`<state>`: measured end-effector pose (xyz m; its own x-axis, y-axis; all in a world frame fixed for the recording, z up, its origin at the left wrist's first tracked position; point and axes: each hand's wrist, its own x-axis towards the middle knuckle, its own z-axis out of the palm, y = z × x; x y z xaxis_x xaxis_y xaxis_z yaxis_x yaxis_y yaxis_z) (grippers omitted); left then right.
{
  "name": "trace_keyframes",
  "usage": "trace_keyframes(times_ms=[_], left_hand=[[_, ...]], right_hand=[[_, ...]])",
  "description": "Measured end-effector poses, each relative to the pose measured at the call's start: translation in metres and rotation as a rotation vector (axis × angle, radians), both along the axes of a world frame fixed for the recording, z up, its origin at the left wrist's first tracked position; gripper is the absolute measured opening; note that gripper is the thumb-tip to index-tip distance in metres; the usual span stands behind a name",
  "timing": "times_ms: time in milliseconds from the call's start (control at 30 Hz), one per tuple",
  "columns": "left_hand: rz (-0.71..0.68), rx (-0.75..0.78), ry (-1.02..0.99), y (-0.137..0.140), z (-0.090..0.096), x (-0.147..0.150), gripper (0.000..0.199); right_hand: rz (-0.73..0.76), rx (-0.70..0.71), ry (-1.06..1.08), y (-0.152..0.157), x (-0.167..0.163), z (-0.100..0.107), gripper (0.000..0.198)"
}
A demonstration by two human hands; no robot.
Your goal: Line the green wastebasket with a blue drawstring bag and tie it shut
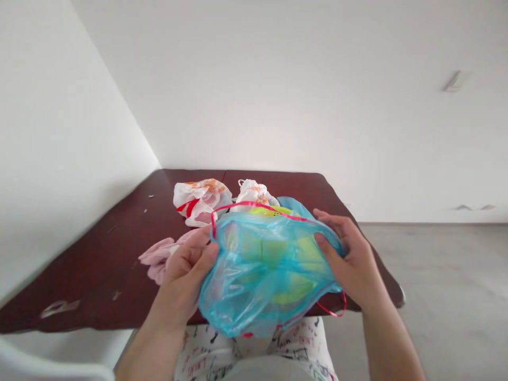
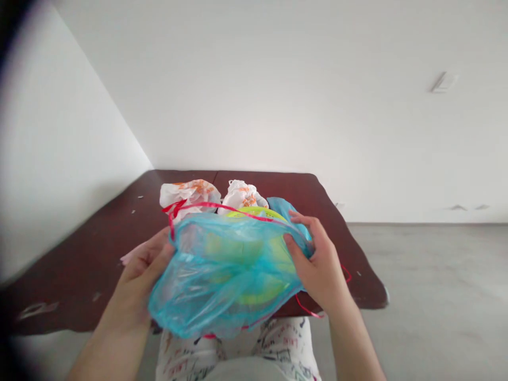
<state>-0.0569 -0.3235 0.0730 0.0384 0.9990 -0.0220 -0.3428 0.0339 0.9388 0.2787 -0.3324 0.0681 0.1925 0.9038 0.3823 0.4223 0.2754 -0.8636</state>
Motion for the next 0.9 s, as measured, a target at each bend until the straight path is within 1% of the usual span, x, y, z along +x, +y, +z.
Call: trace_keyframes(times_ms=[33,67,100,133,233,300,400,500,567,600,667,733,767,833,900], left_hand=[[-0.03,-0.022,0.024,0.005,-0.004,0.001,0.061],[-0.047,-0.042,0.037,0.009,-0.007,0.001,0.061],[-0.048,-0.058,0.041,0.013,-0.009,0.002,0.06],[-0.039,-0.069,0.038,0.016,-0.011,0.002,0.06],[-0.02,-0.077,0.015,0.024,-0.019,0.003,0.06],[-0.04,-0.069,0.012,0.034,-0.026,0.002,0.06],[-0.026,-0.064,0.022,0.063,-0.041,-0.001,0.061],[0.009,-0.047,0.049,0.102,-0.057,-0.007,0.062],[-0.009,-0.045,0.06,0.126,-0.067,-0.01,0.057],[-0.03,-0.061,0.036,0.136,-0.072,-0.01,0.054],[-0.085,-0.122,-0.065,0.151,-0.082,-0.011,0.048],[-0.134,-0.183,-0.169,0.162,-0.093,-0.009,0.044],[-0.152,-0.207,-0.204,0.166,-0.098,-0.008,0.041],[-0.172,-0.237,-0.248,0.172,-0.108,-0.004,0.028],[-0.2,-0.262,-0.308,0.175,-0.118,0.001,0.021]], right_hand=[[-0.051,-0.086,-0.092,0.003,0.003,-0.004,0.033],[-0.084,-0.166,-0.159,0.004,0.006,-0.007,0.036],[-0.089,-0.229,-0.185,0.003,0.009,-0.007,0.04],[-0.071,-0.26,-0.167,0.001,0.01,-0.006,0.045],[0.048,-0.267,0.018,-0.002,0.012,-0.002,0.051],[0.07,-0.27,0.123,0.007,0.014,-0.007,0.055],[0.018,-0.25,0.184,0.044,0.022,-0.029,0.064],[-0.045,-0.191,0.133,0.088,0.033,-0.056,0.066],[-0.062,-0.164,0.111,0.106,0.038,-0.069,0.064],[-0.049,-0.165,0.135,0.111,0.039,-0.073,0.064],[0.019,-0.205,0.275,0.114,0.04,-0.078,0.065],[0.083,-0.266,0.498,0.114,0.039,-0.08,0.068],[0.096,-0.294,0.613,0.115,0.038,-0.081,0.069],[0.094,-0.336,0.798,0.116,0.036,-0.083,0.071],[0.093,-0.365,0.899,0.119,0.033,-0.088,0.071]])
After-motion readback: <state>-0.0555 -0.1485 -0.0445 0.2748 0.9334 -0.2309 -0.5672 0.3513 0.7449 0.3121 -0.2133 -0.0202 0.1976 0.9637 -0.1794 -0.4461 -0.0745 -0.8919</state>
